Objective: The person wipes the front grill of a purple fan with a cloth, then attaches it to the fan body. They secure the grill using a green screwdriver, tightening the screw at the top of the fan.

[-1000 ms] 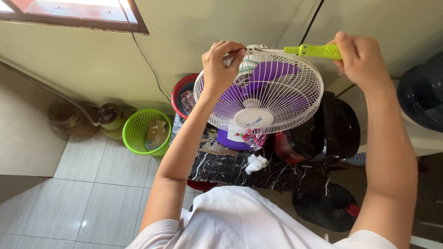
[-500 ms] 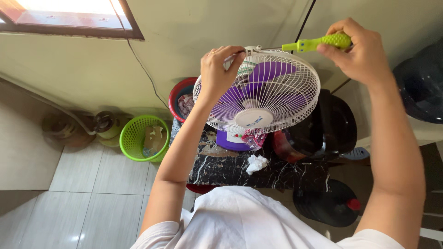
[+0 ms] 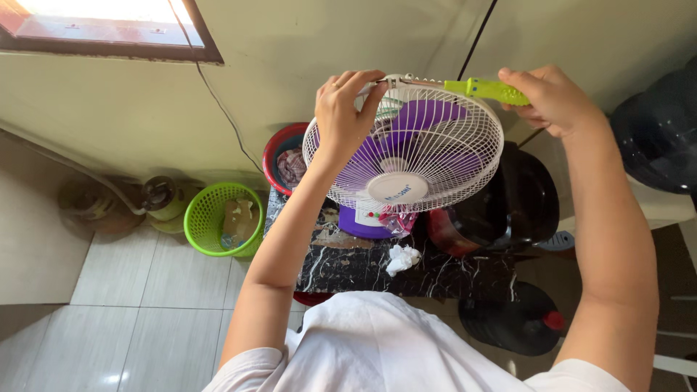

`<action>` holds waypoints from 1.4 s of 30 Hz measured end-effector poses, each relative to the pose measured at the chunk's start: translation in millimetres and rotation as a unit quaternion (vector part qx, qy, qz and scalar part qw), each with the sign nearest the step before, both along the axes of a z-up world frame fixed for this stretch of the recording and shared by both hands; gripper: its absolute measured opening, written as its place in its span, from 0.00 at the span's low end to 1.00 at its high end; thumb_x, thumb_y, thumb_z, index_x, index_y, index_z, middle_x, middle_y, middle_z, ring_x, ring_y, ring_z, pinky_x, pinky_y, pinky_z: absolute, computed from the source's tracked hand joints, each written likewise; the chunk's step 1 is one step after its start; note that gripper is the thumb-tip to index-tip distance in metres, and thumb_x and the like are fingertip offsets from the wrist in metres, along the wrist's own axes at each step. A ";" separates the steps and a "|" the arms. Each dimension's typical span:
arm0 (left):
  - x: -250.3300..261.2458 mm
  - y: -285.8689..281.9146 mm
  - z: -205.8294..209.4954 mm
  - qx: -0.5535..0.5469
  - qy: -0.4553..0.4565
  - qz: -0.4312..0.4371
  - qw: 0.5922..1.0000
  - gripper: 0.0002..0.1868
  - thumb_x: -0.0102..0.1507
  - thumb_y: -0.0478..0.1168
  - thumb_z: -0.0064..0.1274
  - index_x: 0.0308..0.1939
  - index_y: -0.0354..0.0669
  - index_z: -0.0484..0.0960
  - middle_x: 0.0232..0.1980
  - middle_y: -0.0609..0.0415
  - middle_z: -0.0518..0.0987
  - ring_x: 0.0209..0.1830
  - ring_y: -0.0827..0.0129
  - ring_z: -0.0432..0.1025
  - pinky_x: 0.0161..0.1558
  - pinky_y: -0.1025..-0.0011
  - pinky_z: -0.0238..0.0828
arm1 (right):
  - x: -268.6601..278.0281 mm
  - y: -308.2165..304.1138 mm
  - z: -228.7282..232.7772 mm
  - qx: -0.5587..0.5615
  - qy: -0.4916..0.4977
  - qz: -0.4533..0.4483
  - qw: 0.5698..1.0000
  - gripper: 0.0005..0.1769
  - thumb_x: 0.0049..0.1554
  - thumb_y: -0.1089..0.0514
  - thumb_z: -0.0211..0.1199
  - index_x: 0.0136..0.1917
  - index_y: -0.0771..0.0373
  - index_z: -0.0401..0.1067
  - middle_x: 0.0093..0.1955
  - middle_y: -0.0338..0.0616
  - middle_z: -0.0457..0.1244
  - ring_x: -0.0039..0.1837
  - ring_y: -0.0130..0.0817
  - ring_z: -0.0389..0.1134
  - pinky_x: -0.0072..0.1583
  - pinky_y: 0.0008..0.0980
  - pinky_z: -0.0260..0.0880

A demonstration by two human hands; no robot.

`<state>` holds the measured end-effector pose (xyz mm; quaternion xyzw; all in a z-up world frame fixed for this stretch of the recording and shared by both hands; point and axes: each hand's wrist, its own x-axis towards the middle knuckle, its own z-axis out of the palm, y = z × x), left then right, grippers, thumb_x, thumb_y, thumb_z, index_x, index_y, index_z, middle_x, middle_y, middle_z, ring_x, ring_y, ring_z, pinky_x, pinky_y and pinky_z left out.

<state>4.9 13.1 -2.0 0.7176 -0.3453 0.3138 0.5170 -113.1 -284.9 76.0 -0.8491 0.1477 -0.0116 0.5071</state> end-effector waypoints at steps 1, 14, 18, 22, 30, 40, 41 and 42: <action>-2.9 0.0 -0.6 0.005 -0.019 0.024 1.000 0.07 0.65 0.42 0.61 0.44 0.47 0.86 0.42 0.56 0.85 0.42 0.60 0.77 0.49 0.62 0.70 | -0.9 -1.5 1.7 0.012 0.000 0.013 1.000 0.29 0.64 0.41 0.58 0.35 0.69 0.70 0.20 0.31 0.47 0.22 0.21 0.43 0.27 0.28 0.38; -22.8 35.8 -85.5 -0.011 -0.051 0.150 0.987 0.34 0.65 0.53 0.60 0.68 0.40 0.69 0.67 0.44 0.74 0.70 0.54 0.67 0.72 0.53 0.59 | -32.1 -54.3 -64.0 -0.001 -0.329 -0.010 0.944 0.25 0.74 0.40 0.61 0.60 0.66 0.66 0.43 0.42 0.62 0.43 0.30 0.66 0.49 0.34 0.72; -60.4 46.3 -139.3 -0.019 0.058 0.155 0.986 0.55 0.56 0.62 0.67 0.75 0.40 0.55 0.75 0.37 0.59 0.77 0.47 0.52 0.75 0.47 0.48 | -40.5 -40.9 -146.8 0.196 -0.380 -0.083 0.900 0.27 0.71 0.40 0.57 0.68 0.64 0.60 0.59 0.46 0.64 0.62 0.39 0.71 0.70 0.43 0.74; -74.2 40.3 -163.5 -0.043 0.143 0.118 0.982 0.59 0.57 0.60 0.70 0.80 0.41 0.50 0.78 0.36 0.53 0.80 0.44 0.48 0.77 0.45 0.48 | -33.7 -7.8 -203.9 0.223 -0.437 -0.152 0.858 0.28 0.67 0.39 0.54 0.66 0.63 0.59 0.63 0.47 0.67 0.66 0.36 0.69 0.69 0.37 0.70; -90.3 40.0 -164.5 -0.030 0.164 0.113 0.980 0.59 0.57 0.54 0.70 0.81 0.38 0.50 0.78 0.36 0.57 0.79 0.45 0.51 0.77 0.47 0.45 | -39.2 20.6 -220.1 0.173 -0.497 -0.169 0.833 0.23 0.74 0.42 0.54 0.64 0.66 0.61 0.60 0.43 0.63 0.61 0.27 0.64 0.68 0.31 0.65; -76.7 42.3 -163.0 0.011 0.133 0.152 0.979 0.67 0.48 0.57 0.77 0.80 0.40 0.52 0.76 0.41 0.62 0.74 0.49 0.57 0.73 0.49 0.49 | -35.4 28.8 -203.1 0.195 -0.509 -0.157 0.824 0.26 0.71 0.39 0.52 0.64 0.65 0.62 0.67 0.48 0.64 0.70 0.33 0.65 0.75 0.37 0.63; -75.4 41.7 -162.8 0.015 0.130 0.154 0.979 0.67 0.47 0.57 0.78 0.79 0.40 0.52 0.75 0.41 0.62 0.74 0.50 0.57 0.73 0.49 0.48 | -35.5 27.4 -201.7 0.201 -0.507 -0.155 0.824 0.26 0.71 0.39 0.52 0.64 0.66 0.62 0.66 0.48 0.64 0.70 0.33 0.65 0.74 0.37 0.63; -75.1 41.7 -163.2 0.010 0.132 0.153 0.979 0.67 0.47 0.57 0.78 0.79 0.40 0.53 0.75 0.42 0.62 0.74 0.50 0.57 0.73 0.49 0.49 | -36.5 26.5 -201.3 0.207 -0.505 -0.156 0.823 0.27 0.71 0.39 0.51 0.64 0.66 0.62 0.66 0.48 0.64 0.69 0.33 0.65 0.74 0.38 0.64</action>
